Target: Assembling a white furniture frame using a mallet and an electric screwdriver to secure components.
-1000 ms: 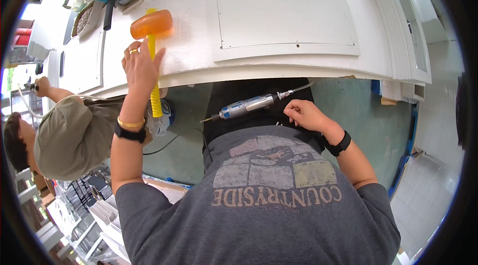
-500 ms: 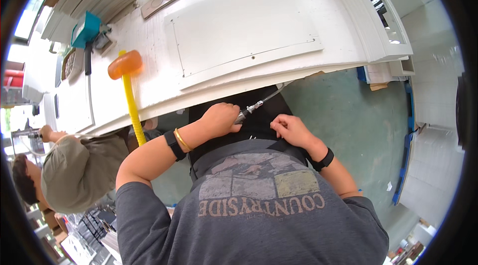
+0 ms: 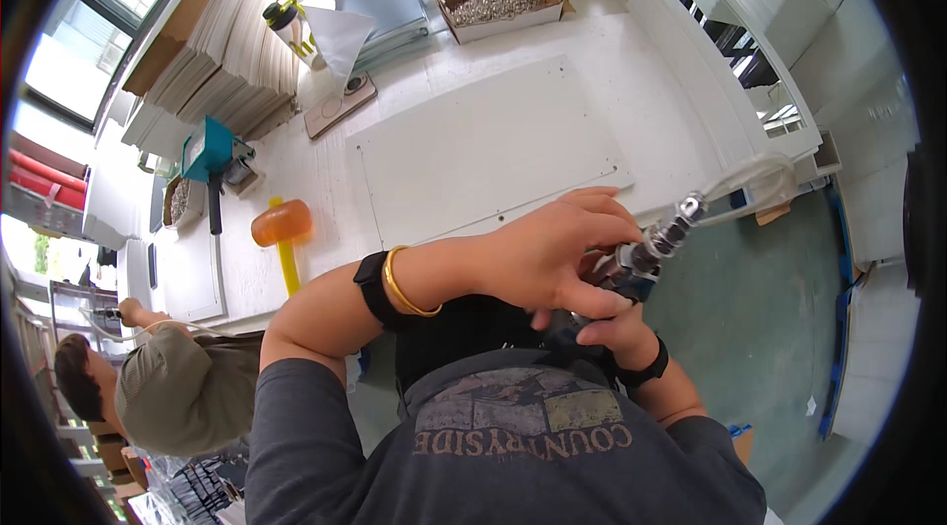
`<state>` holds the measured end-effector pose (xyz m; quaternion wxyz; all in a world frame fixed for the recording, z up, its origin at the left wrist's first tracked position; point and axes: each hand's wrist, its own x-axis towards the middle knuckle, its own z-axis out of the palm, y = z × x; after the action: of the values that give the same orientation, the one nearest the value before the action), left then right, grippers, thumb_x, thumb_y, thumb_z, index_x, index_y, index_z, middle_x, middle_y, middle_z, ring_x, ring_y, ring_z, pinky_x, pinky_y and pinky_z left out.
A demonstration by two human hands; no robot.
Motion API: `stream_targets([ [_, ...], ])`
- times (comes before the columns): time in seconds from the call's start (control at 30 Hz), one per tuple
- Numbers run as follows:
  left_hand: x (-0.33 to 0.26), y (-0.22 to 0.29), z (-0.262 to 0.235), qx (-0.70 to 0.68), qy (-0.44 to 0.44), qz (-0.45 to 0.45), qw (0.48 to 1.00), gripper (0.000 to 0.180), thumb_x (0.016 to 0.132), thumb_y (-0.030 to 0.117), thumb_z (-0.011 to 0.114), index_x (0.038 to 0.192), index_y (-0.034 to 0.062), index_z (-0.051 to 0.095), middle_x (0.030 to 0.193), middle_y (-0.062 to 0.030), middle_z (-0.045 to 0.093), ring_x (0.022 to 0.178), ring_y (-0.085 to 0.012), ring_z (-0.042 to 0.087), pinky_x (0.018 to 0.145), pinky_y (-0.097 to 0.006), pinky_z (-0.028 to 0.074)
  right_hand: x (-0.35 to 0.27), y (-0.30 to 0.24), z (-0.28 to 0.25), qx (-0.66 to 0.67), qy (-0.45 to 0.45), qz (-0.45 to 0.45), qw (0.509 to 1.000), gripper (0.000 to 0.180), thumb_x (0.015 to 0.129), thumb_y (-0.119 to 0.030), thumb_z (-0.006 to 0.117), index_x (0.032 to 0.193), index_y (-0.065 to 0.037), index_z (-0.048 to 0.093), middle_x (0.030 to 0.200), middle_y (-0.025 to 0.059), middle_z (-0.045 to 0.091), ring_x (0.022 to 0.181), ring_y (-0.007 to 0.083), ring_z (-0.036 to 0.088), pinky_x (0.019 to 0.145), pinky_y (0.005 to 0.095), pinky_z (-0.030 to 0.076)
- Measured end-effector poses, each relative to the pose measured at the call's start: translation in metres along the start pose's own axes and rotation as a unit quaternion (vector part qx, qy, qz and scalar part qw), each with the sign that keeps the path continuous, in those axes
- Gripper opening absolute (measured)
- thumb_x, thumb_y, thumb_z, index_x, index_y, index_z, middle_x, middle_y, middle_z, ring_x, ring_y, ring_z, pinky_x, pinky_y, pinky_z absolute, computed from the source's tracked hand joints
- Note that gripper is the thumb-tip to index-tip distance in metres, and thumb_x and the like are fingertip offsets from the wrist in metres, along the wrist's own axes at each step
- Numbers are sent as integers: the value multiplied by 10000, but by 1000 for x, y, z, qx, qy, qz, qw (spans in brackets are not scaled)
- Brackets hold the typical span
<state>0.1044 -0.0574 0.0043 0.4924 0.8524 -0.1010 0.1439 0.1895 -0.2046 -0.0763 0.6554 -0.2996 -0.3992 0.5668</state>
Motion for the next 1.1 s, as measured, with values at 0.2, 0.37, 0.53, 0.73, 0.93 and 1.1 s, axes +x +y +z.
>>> stream_targets([
  [0.2,53,-5,-40,-109,-185,-159,964,489,710,303,660,1065,-27,587,866,-130,593,895,-213,529,791,-298,423,32,-25,-12,55,54,30,997,379,665,7,666,991,-10,473,808,105,568,691,190,577,612,286,484],
  [0.37,90,-106,-114,-6,-154,-191,969,356,854,271,596,1120,36,586,1060,-100,624,974,-173,566,892,-299,418,49,-23,-22,78,176,-63,979,309,702,4,639,923,-63,434,769,83,517,637,168,535,600,308,474],
  [0.53,95,-254,-208,358,54,-287,887,253,898,198,490,1088,68,594,1118,-113,585,1035,-259,540,904,-339,412,57,-36,-34,69,214,-151,963,310,668,-31,615,901,-82,417,731,84,492,511,176,495,560,331,446],
  [0.73,109,-326,-229,425,19,-183,886,265,864,102,514,1118,113,588,1253,-98,495,1131,-274,470,957,-374,378,55,-29,-46,70,220,-106,967,315,667,-25,623,903,-72,419,740,90,501,507,179,501,560,343,459],
  [0.93,108,-335,-247,418,-23,-167,893,282,791,80,606,1069,125,609,1159,-125,534,1044,-297,511,905,-369,398,55,-18,-54,84,250,-73,962,318,665,-21,621,902,-74,415,736,91,497,515,179,500,563,346,461],
  [1.1,113,-335,-237,459,30,-208,863,133,799,134,620,918,79,598,939,-132,538,928,-293,535,824,-360,426,60,-19,-60,75,250,-64,963,315,683,-21,627,908,-75,413,740,89,497,557,177,505,585,347,465],
])
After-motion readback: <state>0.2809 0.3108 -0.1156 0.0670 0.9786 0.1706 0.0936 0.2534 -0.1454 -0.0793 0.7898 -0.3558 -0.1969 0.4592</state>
